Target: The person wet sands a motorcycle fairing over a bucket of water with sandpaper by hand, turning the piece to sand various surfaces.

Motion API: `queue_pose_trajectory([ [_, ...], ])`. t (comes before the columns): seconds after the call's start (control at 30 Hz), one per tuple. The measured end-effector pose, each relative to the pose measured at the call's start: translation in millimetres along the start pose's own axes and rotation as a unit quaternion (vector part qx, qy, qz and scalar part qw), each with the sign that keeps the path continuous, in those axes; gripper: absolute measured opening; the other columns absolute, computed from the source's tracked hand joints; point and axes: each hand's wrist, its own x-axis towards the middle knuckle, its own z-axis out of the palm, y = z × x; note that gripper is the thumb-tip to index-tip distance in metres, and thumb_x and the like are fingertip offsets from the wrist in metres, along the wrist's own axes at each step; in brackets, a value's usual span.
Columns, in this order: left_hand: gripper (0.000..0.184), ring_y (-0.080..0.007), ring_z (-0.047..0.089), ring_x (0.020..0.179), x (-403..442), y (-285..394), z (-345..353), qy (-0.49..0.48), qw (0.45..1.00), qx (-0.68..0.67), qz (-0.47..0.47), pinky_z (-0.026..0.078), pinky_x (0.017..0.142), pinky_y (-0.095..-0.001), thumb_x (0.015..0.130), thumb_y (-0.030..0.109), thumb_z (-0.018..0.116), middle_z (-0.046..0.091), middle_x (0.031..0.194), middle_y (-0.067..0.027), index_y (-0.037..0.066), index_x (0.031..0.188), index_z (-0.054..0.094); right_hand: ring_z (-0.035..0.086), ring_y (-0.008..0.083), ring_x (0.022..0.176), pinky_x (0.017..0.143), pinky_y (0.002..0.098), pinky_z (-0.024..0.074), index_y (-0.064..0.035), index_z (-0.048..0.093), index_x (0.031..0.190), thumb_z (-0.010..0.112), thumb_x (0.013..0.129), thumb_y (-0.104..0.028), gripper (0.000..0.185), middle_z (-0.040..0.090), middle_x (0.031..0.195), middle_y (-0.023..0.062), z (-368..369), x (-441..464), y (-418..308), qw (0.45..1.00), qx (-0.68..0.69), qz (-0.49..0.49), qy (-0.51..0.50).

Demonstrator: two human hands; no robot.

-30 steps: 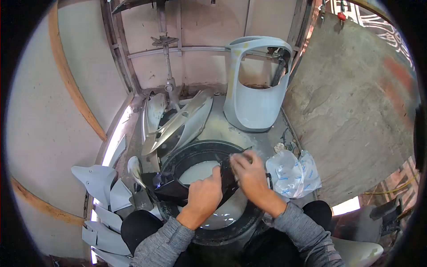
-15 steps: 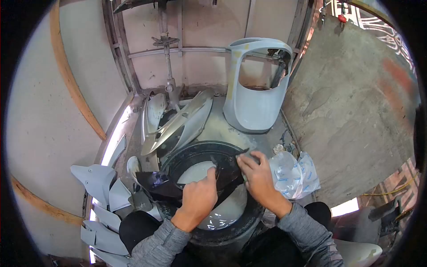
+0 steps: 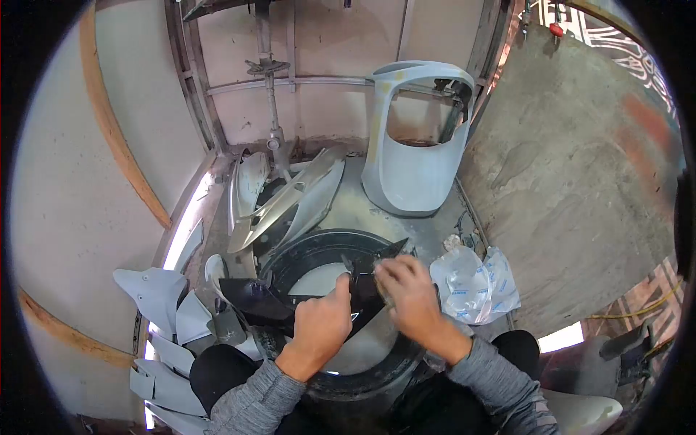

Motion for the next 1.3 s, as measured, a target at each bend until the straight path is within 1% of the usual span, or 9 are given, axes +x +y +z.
queue_pose_trajectory([
  [0.2, 0.038, -0.0377, 0.064, 0.052, -0.1, -0.7, 6.2, -0.015, 1.0, 0.006, 0.004, 0.051, 0.05, -0.0491, 0.093, 0.016, 0.062, 0.063, 0.061, -0.0164, -0.001, 0.125, 0.052, 0.054, 0.0378, 0.117, 0.102, 0.0462, 0.0462, 0.0016, 0.068, 0.117, 0.066, 0.06, 0.004, 0.057, 0.064, 0.123, 0.0124, 4.1, 5.9, 3.1, 0.999, -0.028, 0.026, -0.012],
  [0.27, 0.038, -0.0377, 0.065, 0.053, 1.3, -0.5, 8.1, -0.027, 1.0, 0.014, 0.005, 0.051, 0.05, -0.049, 0.093, 0.016, 0.062, 0.064, 0.062, -0.0167, -0.001, 0.125, 0.052, 0.054, 0.0374, 0.115, 0.099, 0.0467, 0.0467, 0.0014, 0.067, 0.117, 0.067, 0.059, 0.004, 0.058, 0.065, 0.123, 0.012, 11.6, -0.4, -13.5, 0.999, -0.014, -0.044, -0.019],
  [0.33, 0.038, -0.0374, 0.065, 0.054, 1.6, -2.5, 8.2, -0.004, 1.0, 0.008, 0.017, 0.051, 0.05, -0.0485, 0.093, 0.015, 0.062, 0.064, 0.063, -0.0164, -0.002, 0.125, 0.052, 0.054, 0.037, 0.115, 0.098, 0.0468, 0.0466, 0.0015, 0.067, 0.117, 0.068, 0.057, 0.003, 0.06, 0.065, 0.123, 0.012, 6.0, 6.9, -3.6, 0.999, 0.0, -0.032, -0.021],
  [0.4, 0.038, -0.0374, 0.065, 0.054, 1.0, -0.3, 8.1, -0.014, 1.0, 0.01, 0.012, 0.052, 0.05, -0.0485, 0.093, 0.015, 0.062, 0.064, 0.063, -0.0165, -0.002, 0.125, 0.052, 0.054, 0.0368, 0.114, 0.097, 0.0458, 0.0476, 0.0009, 0.067, 0.115, 0.073, 0.063, -0.006, 0.054, 0.065, 0.12, 0.0101, 2.8, 12.0, -0.9, 0.998, -0.054, -0.008, -0.03],
  [0.43, 0.038, -0.0374, 0.066, 0.054, 2.8, 0.5, 7.9, -0.021, 1.0, 0.012, 0.008, 0.052, 0.05, -0.0485, 0.092, 0.015, 0.062, 0.064, 0.064, -0.0166, -0.002, 0.125, 0.052, 0.055, 0.0365, 0.114, 0.097, 0.0464, 0.0473, 0.0008, 0.067, 0.116, 0.072, 0.064, -0.007, 0.052, 0.065, 0.12, 0.0105, 4.7, 7.2, -7.7, 0.997, -0.042, -0.046, -0.045],
  [0.53, 0.037, -0.0371, 0.066, 0.055, 1.6, -3.7, 13.0, -0.001, 1.0, 0.003, 0.016, 0.052, 0.051, -0.0489, 0.092, 0.015, 0.062, 0.065, 0.064, -0.0169, 0.0, 0.125, 0.053, 0.056, 0.0368, 0.114, 0.096, 0.0462, 0.0478, 0.0008, 0.067, 0.119, 0.067, 0.069, -0.004, 0.05, 0.066, 0.123, 0.0122, 9.9, 6.6, -4.3, 0.998, -0.034, -0.047, -0.021],
  [0.93, 0.035, -0.0394, 0.066, 0.057, 6.7, -5.9, 11.9, -0.038, 0.999, 0.007, -0.011, 0.052, 0.052, -0.0498, 0.094, 0.017, 0.06, 0.066, 0.066, -0.0182, 0.001, 0.124, 0.052, 0.055, 0.0367, 0.115, 0.099, 0.0465, 0.0453, 0.0022, 0.066, 0.122, 0.072, 0.066, -0.004, 0.057, 0.066, 0.126, 0.0133, 8.6, 0.4, -17.1, 0.998, -0.026, -0.041, -0.031],
  [1.03, 0.035, -0.0397, 0.066, 0.057, 6.3, -3.7, 13.4, -0.041, 0.999, -0.003, -0.019, 0.052, 0.053, -0.0502, 0.094, 0.017, 0.06, 0.066, 0.066, -0.0189, 0.0, 0.124, 0.052, 0.056, 0.036, 0.113, 0.097, 0.0462, 0.0461, 0.0029, 0.067, 0.121, 0.069, 0.072, -0.003, 0.05, 0.066, 0.126, 0.0137, 12.9, 5.4, -11.3, 0.999, -0.015, -0.01, -0.03],
  [1.3, 0.034, -0.0395, 0.067, 0.058, 5.8, -0.7, 14.4, -0.041, 0.999, -0.007, -0.03, 0.053, 0.055, -0.0502, 0.093, 0.017, 0.061, 0.066, 0.066, -0.0193, 0.0, 0.122, 0.055, 0.057, 0.0356, 0.112, 0.094, 0.0462, 0.0468, 0.0011, 0.066, 0.122, 0.066, 0.072, -0.003, 0.05, 0.066, 0.126, 0.013, 13.9, -4.5, -11.8, 0.998, -0.038, -0.034, -0.02],
])
